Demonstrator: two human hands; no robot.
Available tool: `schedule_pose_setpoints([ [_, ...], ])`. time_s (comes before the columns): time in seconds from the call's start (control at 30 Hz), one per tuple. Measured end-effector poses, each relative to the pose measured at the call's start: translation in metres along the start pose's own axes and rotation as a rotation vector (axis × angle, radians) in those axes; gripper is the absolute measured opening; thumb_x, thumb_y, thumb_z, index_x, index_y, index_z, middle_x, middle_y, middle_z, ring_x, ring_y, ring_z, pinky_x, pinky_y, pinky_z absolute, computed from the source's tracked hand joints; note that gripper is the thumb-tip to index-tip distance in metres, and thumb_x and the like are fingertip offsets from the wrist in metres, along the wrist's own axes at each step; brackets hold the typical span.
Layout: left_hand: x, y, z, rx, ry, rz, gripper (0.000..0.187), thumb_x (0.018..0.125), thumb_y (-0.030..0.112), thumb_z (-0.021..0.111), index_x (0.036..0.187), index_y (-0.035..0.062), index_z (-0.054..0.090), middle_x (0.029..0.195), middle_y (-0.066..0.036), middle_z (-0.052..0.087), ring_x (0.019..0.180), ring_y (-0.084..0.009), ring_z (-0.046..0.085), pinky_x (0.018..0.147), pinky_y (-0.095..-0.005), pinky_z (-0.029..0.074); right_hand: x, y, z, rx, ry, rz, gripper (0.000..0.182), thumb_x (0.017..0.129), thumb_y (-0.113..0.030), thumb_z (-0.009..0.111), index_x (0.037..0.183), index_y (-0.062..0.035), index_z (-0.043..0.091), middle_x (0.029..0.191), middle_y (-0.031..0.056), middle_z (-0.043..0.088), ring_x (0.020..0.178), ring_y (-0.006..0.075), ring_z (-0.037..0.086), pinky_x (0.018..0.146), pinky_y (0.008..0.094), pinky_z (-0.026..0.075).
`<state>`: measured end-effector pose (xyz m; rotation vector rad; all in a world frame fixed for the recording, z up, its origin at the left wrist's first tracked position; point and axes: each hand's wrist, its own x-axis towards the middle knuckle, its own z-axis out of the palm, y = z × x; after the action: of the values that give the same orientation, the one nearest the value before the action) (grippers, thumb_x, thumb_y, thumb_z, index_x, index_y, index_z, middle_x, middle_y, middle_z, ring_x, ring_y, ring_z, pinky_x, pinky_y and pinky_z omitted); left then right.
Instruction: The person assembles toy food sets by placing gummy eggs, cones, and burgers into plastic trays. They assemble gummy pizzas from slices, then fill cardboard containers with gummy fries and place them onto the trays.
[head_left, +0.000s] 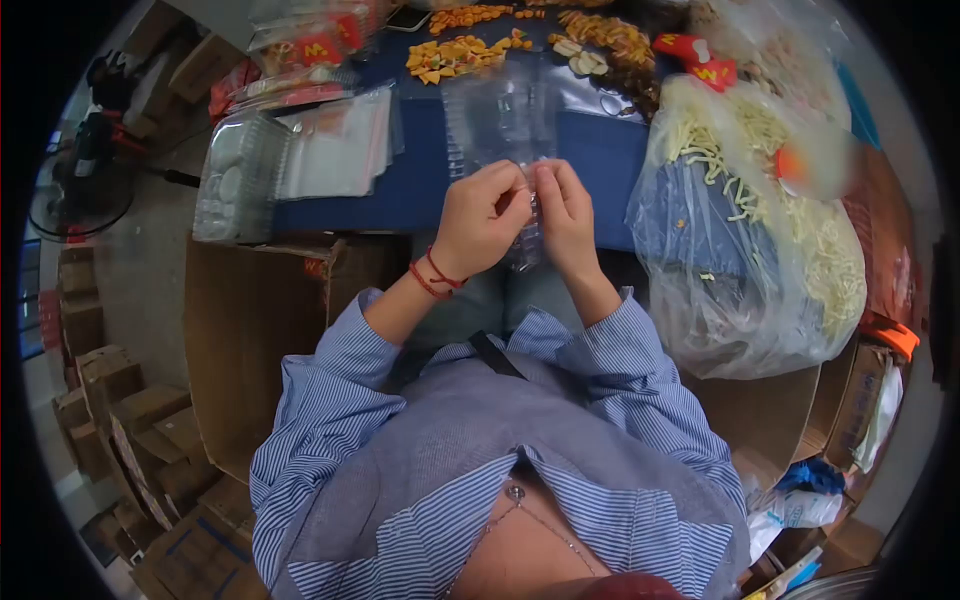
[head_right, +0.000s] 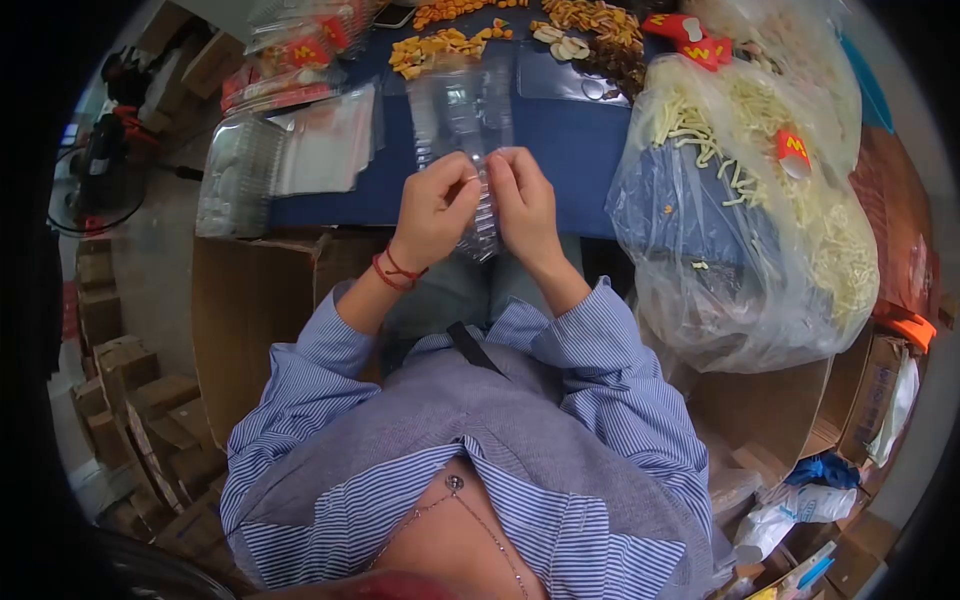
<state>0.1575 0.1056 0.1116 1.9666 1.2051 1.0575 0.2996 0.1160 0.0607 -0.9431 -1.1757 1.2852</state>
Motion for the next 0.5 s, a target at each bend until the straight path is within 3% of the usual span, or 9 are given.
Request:
schedule_pose_setpoints([
  [0.07,-0.017,-0.003,0.010,-0.533,0.197,-0.143,0.014,0.095,0.009,0.051,0.083,0.0019,0.053,0.073,-0.005,0.057,0.065,-0.0167,0.064,0.056,-0.0252,0.048,0.008,-0.003,-0.021,0.099,0.129,-0.025,0.015,0.099,-0.016,0.056,0.106,-0.0028,0.060,0.076,-0.0004,0.055,0.067,0.0046,0.051,0.058,0.0226,0.043],
  [0.1,-0.024,-0.008,0.012,-0.605,0.306,-0.108,0.016,0.101,0.012,0.046,0.091,0.0021,0.053,0.080,-0.005,0.060,0.073,-0.0186,0.068,0.062,-0.0237,0.052,0.006,-0.011,-0.031,-0.163,0.224,-0.200,0.013,0.097,-0.014,0.059,0.106,-0.0040,0.061,0.075,0.0011,0.054,0.065,0.0073,0.051,0.057,0.0236,0.042],
  [0.13,-0.029,-0.016,0.013,-0.676,0.410,-0.199,0.016,0.102,0.014,0.048,0.092,0.0026,0.054,0.082,-0.005,0.060,0.076,-0.0196,0.069,0.064,-0.0240,0.053,0.005,-0.023,-0.038,-0.428,0.309,-0.371,0.012,0.095,-0.013,0.061,0.105,-0.0052,0.062,0.074,0.0026,0.053,0.063,0.0101,0.051,0.055,0.0247,0.041],
  [0.17,-0.036,-0.027,0.013,-0.741,0.519,-0.294,0.017,0.103,0.016,0.049,0.094,0.0031,0.054,0.084,-0.005,0.060,0.078,-0.0207,0.070,0.066,-0.0244,0.055,0.005,-0.022,-0.055,-0.764,0.224,-0.541,0.023,0.086,-0.009,0.068,0.108,-0.0079,0.064,0.078,0.0042,0.053,0.068,0.0175,0.053,0.059,0.0283,0.041],
  [0.2,-0.049,-0.048,0.012,-0.832,0.543,-0.346,0.018,0.103,0.019,0.050,0.098,0.0032,0.055,0.089,-0.007,0.063,0.086,-0.0224,0.071,0.071,-0.0251,0.056,0.002,-0.021,-0.065,-0.757,0.218,-0.528,0.023,0.086,-0.009,0.068,0.108,-0.0079,0.064,0.078,0.0042,0.053,0.068,0.0175,0.053,0.059,0.0283,0.041],
  [0.27,-0.068,-0.071,0.015,-0.866,0.577,-0.486,0.018,0.103,0.019,0.050,0.100,0.0025,0.056,0.093,-0.008,0.065,0.087,-0.0222,0.071,0.071,-0.0247,0.056,-0.005,-0.019,-0.078,-1.289,-0.131,-0.749,0.034,0.078,-0.009,0.071,0.110,-0.0087,0.064,0.085,0.0054,0.053,0.076,0.0231,0.053,0.066,0.0327,0.042],
  [0.3,-0.077,-0.080,0.017,-0.910,0.610,-0.616,0.019,0.102,0.019,0.051,0.102,0.0018,0.057,0.096,-0.010,0.066,0.089,-0.0221,0.070,0.072,-0.0243,0.055,-0.010,-0.012,-0.085,-1.280,-0.138,-0.743,0.034,0.078,-0.009,0.071,0.110,-0.0087,0.064,0.085,0.0054,0.053,0.076,0.0231,0.053,0.066,0.0327,0.042],
  [0.37,-0.087,-0.090,0.022,-0.945,0.635,-0.671,0.018,0.102,0.020,0.051,0.105,0.0026,0.057,0.101,-0.011,0.067,0.091,-0.0223,0.070,0.074,-0.0247,0.055,-0.017,0.005,-0.098,-1.416,-0.274,-0.747,0.037,0.075,-0.010,0.072,0.111,-0.0086,0.064,0.088,0.0043,0.052,0.082,0.0215,0.052,0.070,0.0351,0.042],
  [0.5,-0.096,-0.085,0.023,-0.973,0.589,-0.790,0.020,0.100,0.021,0.056,0.109,0.0030,0.060,0.108,-0.011,0.067,0.091,-0.0212,0.069,0.075,-0.0246,0.055,-0.022,0.006,-0.118,-1.482,-0.262,-0.690,0.035,0.076,-0.010,0.071,0.110,-0.0077,0.064,0.093,0.0059,0.054,0.087,0.0230,0.054,0.075,0.0369,0.042],
])
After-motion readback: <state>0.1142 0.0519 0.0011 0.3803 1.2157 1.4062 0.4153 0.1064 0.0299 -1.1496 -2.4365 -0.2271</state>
